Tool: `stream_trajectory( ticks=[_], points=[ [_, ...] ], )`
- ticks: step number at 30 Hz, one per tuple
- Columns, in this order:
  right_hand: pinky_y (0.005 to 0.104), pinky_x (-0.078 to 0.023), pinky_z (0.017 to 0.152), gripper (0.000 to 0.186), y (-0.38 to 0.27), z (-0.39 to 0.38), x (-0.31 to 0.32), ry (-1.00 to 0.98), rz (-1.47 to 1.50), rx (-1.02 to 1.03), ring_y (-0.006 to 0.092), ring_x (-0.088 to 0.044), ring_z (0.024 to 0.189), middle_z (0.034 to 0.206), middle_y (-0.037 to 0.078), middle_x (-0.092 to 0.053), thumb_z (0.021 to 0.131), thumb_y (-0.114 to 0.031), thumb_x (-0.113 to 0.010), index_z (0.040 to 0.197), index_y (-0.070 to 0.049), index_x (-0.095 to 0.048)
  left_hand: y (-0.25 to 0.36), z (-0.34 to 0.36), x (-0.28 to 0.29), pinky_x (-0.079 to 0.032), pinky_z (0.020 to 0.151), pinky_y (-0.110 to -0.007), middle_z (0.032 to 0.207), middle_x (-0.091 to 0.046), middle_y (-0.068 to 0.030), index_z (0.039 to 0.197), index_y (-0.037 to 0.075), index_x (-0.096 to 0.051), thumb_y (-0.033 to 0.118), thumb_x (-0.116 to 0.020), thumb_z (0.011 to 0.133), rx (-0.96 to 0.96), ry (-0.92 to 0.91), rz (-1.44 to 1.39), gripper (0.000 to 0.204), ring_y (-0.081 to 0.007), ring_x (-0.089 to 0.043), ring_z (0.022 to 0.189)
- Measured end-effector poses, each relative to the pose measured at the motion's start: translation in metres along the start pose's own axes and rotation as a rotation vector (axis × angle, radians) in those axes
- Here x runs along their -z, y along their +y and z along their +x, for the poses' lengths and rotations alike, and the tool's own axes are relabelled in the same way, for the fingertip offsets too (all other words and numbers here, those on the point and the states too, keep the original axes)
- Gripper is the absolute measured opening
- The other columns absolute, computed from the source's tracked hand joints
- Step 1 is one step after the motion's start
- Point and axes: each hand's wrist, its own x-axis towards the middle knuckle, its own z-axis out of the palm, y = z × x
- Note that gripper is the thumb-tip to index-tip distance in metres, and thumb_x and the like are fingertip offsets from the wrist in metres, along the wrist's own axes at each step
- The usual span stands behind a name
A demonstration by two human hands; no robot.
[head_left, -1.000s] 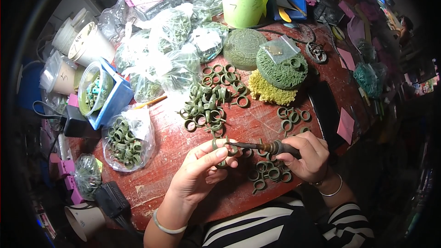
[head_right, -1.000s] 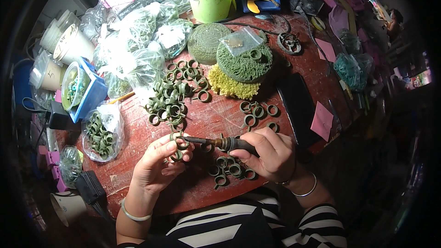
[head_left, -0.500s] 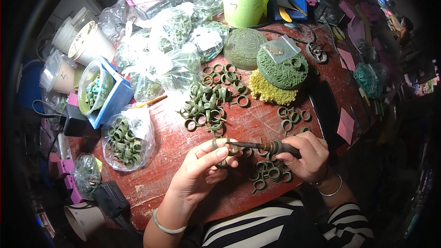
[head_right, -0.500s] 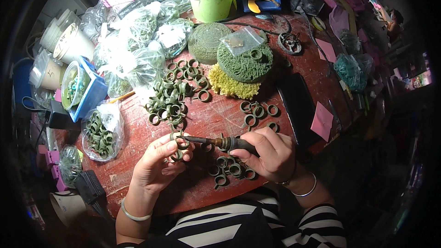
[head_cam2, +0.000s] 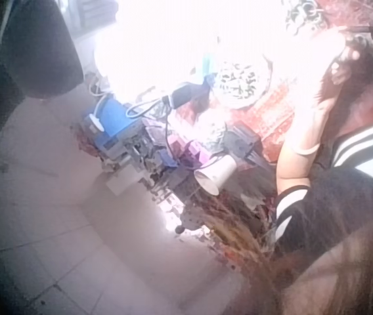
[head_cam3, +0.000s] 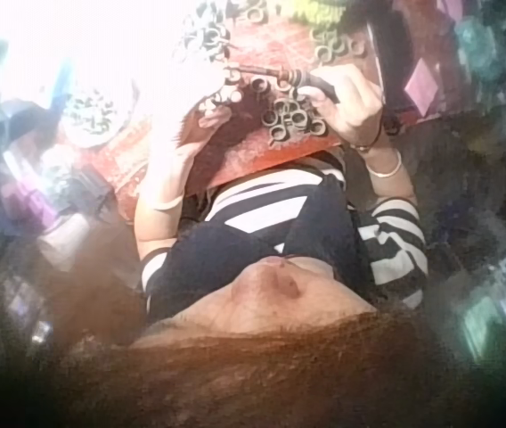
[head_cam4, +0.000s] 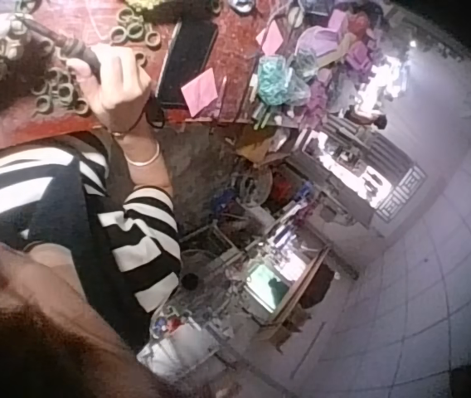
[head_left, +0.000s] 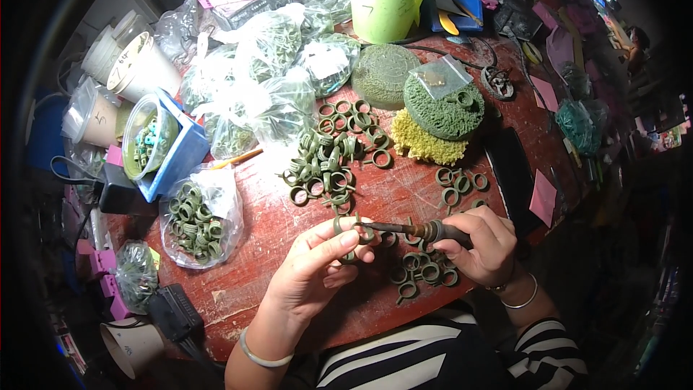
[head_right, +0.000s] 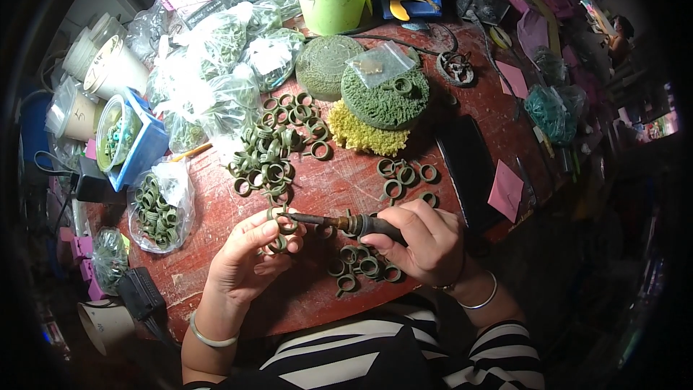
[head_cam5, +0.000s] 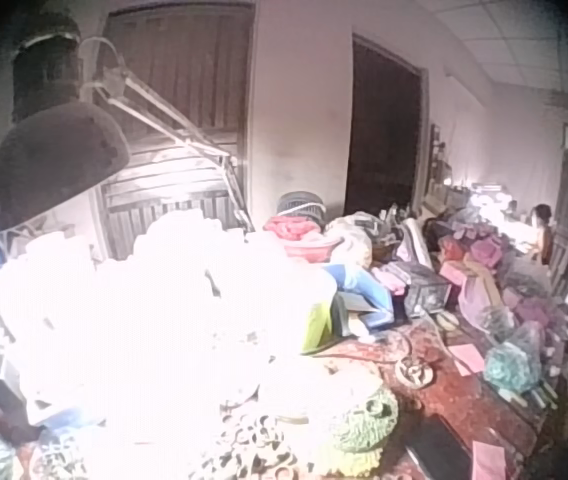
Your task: The person uses a small hand tool to polish or deburr several small green circular jewelry components, holding each item between their fingers while working.
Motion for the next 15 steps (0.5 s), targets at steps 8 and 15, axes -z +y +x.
stream_trajectory(
  ticks=[8,15],
  points=[
    [0.0318,-0.054,0.052,0.031,-0.0006,0.0000,-0.0007,0.007,0.007,0.005,0.0239,-0.068,0.063,0.080,0.009,-0.064,0.087,-0.028,-0.080,0.095,-0.001,-0.067,-0.0004,-0.0002,0.0007,-0.035,0.049,-0.014,0.095,-0.069,-0.0145,0.121,0.000,-0.063,0.010,-0.066,0.097,0.013,0.028,0.020,0.026,-0.0026,-0.051,0.062],
    [0.0318,-0.054,0.053,0.032,-0.0014,0.0012,-0.0009,0.003,0.012,0.002,0.0239,-0.068,0.063,0.080,0.009,-0.064,0.087,-0.029,-0.080,0.095,-0.001,-0.067,-0.0005,-0.0003,-0.0014,-0.035,0.049,-0.014,0.095,-0.069,-0.0137,0.120,0.000,-0.063,0.010,-0.065,0.097,0.004,0.052,0.024,0.025,-0.0028,-0.053,0.064]
  ],
)
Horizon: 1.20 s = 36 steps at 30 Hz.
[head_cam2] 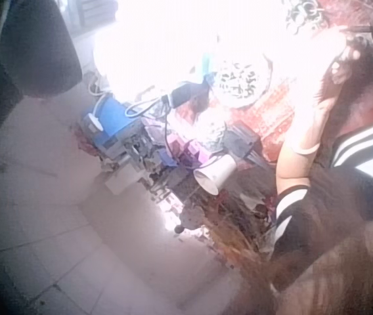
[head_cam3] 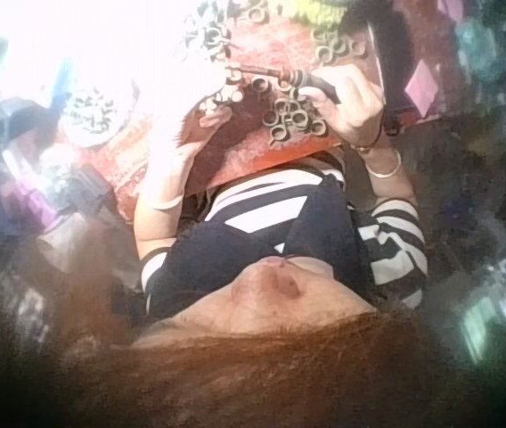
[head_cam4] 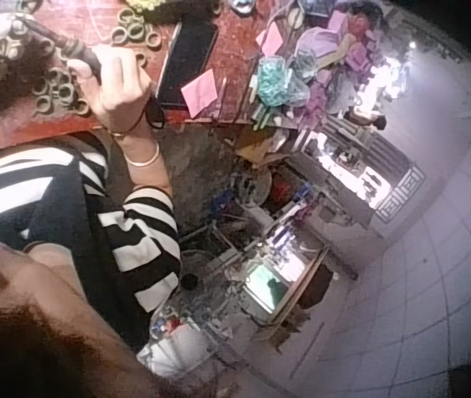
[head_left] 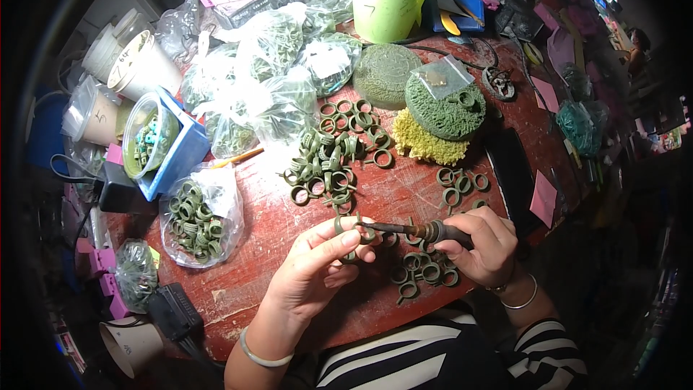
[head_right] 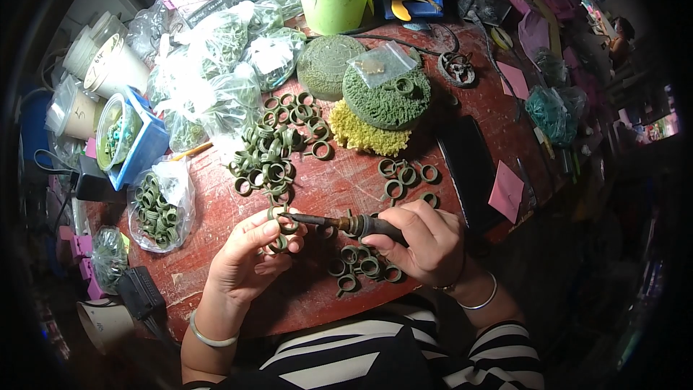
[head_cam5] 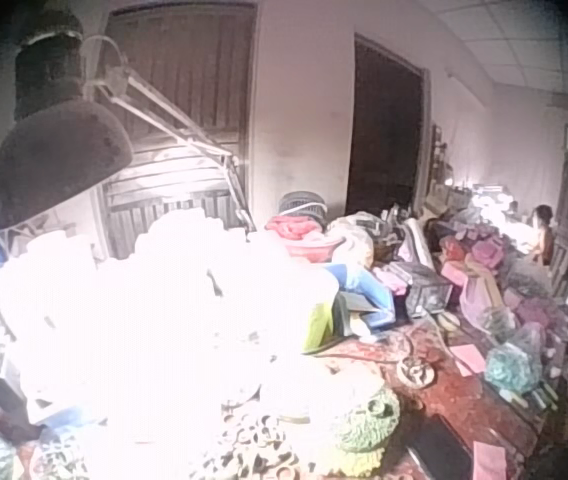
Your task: The person uses a small hand tool to polish or deburr several small green circular jewelry components, holding each item between their fingers while working.
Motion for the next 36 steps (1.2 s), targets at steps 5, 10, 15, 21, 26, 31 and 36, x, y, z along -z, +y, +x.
stream_trajectory(
  ticks=[5,10,15,21,26,31,36],
  points=[
    [0.0320,-0.052,0.052,0.030,0.001,0.001,0.006,0.052,-0.021,-0.028,0.0232,-0.066,0.061,0.080,0.009,-0.063,0.088,-0.026,-0.079,0.095,0.000,-0.066,-0.001,0.003,0.003,-0.036,0.049,-0.014,0.099,-0.069,-0.0133,0.120,-0.001,-0.063,0.009,-0.065,0.097,0.013,-0.088,-0.018,0.025,-0.0049,-0.059,0.070],
    [0.0329,-0.048,0.055,0.020,0.013,0.001,0.012,0.250,-0.218,-0.316,0.0247,-0.061,0.064,0.083,0.012,-0.060,0.088,-0.010,-0.078,0.099,0.000,-0.064,-0.001,0.001,0.003,-0.039,0.050,-0.014,0.108,-0.068,-0.0130,0.122,-0.003,-0.062,0.007,-0.064,0.097,-0.019,-0.069,-0.050,0.027,-0.0099,-0.064,0.080],
    [0.0346,-0.050,0.059,0.020,0.022,-0.002,0.013,0.275,-0.249,-0.349,0.0278,-0.062,0.068,0.084,0.012,-0.060,0.088,-0.010,-0.077,0.100,0.000,-0.064,-0.002,0.000,-0.001,-0.038,0.050,-0.015,0.109,-0.068,-0.0149,0.121,-0.004,-0.062,0.007,-0.064,0.097,-0.048,-0.006,-0.013,0.027,-0.0100,-0.064,0.079],
    [0.0357,-0.050,0.059,0.020,0.023,-0.004,0.011,0.269,-0.262,-0.366,0.0276,-0.063,0.069,0.084,0.012,-0.060,0.089,-0.011,-0.077,0.099,0.000,-0.064,-0.002,0.001,0.001,-0.038,0.050,-0.015,0.109,-0.068,-0.0150,0.121,-0.004,-0.062,0.009,-0.065,0.097,-0.047,-0.012,0.005,0.028,-0.0102,-0.064,0.081],
    [0.0340,-0.051,0.059,0.021,0.014,-0.002,0.018,0.258,-0.215,-0.299,0.0268,-0.064,0.068,0.084,0.012,-0.062,0.089,-0.014,-0.077,0.099,0.000,-0.065,-0.003,0.000,0.002,-0.040,0.049,-0.015,0.108,-0.067,-0.0156,0.122,-0.005,-0.060,0.010,-0.065,0.096,-0.049,-0.015,0.001,0.031,-0.0129,-0.064,0.083],
    [0.0300,-0.052,0.054,0.025,-0.005,-0.003,0.014,0.120,0.016,-0.131,0.0222,-0.065,0.064,0.083,0.012,-0.064,0.092,-0.021,-0.075,0.101,0.001,-0.067,-0.003,0.001,0.005,-0.043,0.049,-0.016,0.107,-0.065,-0.0159,0.122,-0.006,-0.057,0.013,-0.065,0.095,-0.051,-0.013,0.017,0.034,-0.0142,-0.063,0.085],
    [0.0305,-0.053,0.054,0.027,-0.010,-0.007,0.004,0.050,0.078,-0.136,0.0213,-0.067,0.065,0.084,0.010,-0.065,0.091,-0.024,-0.077,0.100,-0.001,-0.068,-0.001,0.002,0.006,-0.037,0.049,-0.014,0.107,-0.069,-0.0122,0.121,-0.003,-0.062,0.008,-0.064,0.097,-0.019,-0.053,-0.019,0.027,-0.0093,-0.066,0.082]
  ],
)
